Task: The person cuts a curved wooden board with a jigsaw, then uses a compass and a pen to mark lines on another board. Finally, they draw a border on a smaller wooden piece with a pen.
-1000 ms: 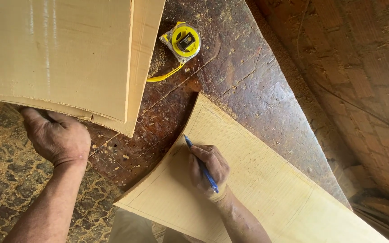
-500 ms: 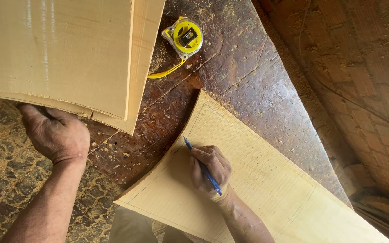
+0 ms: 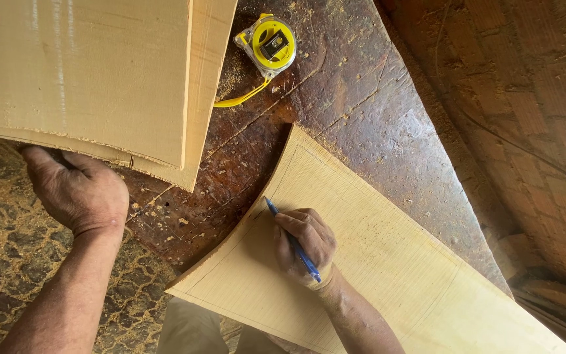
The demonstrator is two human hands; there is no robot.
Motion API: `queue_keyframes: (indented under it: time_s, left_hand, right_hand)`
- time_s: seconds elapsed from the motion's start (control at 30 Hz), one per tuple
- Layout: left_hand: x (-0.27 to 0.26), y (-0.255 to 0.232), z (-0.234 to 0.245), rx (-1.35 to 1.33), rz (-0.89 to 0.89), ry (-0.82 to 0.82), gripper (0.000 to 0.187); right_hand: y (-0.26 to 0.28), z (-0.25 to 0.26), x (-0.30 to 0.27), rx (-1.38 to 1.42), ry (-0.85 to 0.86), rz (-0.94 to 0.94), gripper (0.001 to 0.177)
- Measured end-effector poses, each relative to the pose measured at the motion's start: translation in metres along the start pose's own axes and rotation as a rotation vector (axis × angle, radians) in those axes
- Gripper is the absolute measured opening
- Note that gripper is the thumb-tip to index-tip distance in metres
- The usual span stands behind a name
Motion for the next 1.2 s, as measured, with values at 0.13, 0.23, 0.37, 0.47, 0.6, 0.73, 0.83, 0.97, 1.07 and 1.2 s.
queue_keyframes:
  time_s: [0.13,0.23,0.37,0.47,0.6,0.73,0.83,0.97,1.07,1.2]
  left_hand:
    - [0.001,-0.004,0.000,0.026,0.098,0.013,0.044]
    - [-0.001,0.006,-0.001,0.047,0.054,0.020,0.039]
    - [0.002,0.004,-0.001,-0.037,0.068,0.005,0.043]
    - [0.000,0.008,-0.001,-0.051,0.091,0.015,0.042]
    - [-0.001,0.007,0.000,0.016,0.014,0.013,0.051]
    - [0.000,0.008,0.000,-0.028,-0.084,0.034,0.046]
    - [-0.001,0.016,-0.001,0.046,0.036,0.041,0.051]
    - [-0.001,0.018,-0.002,-0.004,0.045,0.051,0.049]
    - [0.000,0.017,-0.002,-0.053,0.041,0.057,0.048]
    - [-0.002,0.024,-0.002,-0.036,0.008,0.055,0.052]
  right_hand:
    - [0.003,0.000,0.001,0.018,0.003,0.033,0.020]
    - [-0.004,-0.008,-0.019,0.023,-0.009,0.041,0.019]
    - [0.001,-0.018,-0.043,0.072,-0.089,-0.034,0.020]
    - [0.018,-0.013,-0.031,0.032,-0.094,-0.085,0.021]
    - [0.025,-0.010,-0.019,-0.029,-0.085,-0.108,0.024]
    - [0.025,-0.010,-0.019,-0.040,-0.078,-0.119,0.024]
    - [0.023,-0.013,-0.022,-0.043,-0.073,-0.129,0.024]
    - [0.023,-0.012,-0.025,-0.035,-0.068,-0.100,0.022]
    - [0.024,-0.013,-0.024,-0.040,-0.059,-0.092,0.021]
    - [0.025,-0.014,-0.024,-0.054,-0.056,-0.089,0.020]
Point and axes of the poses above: each hand's wrist, its own x-axis towards the middle knuckle, its own z-axis out of the back of the hand, y = z × x, the point moved 4 cm from there along x, towards the middle knuckle, and after that the axes turned 10 degrees about -x, right-handed, at the moved point
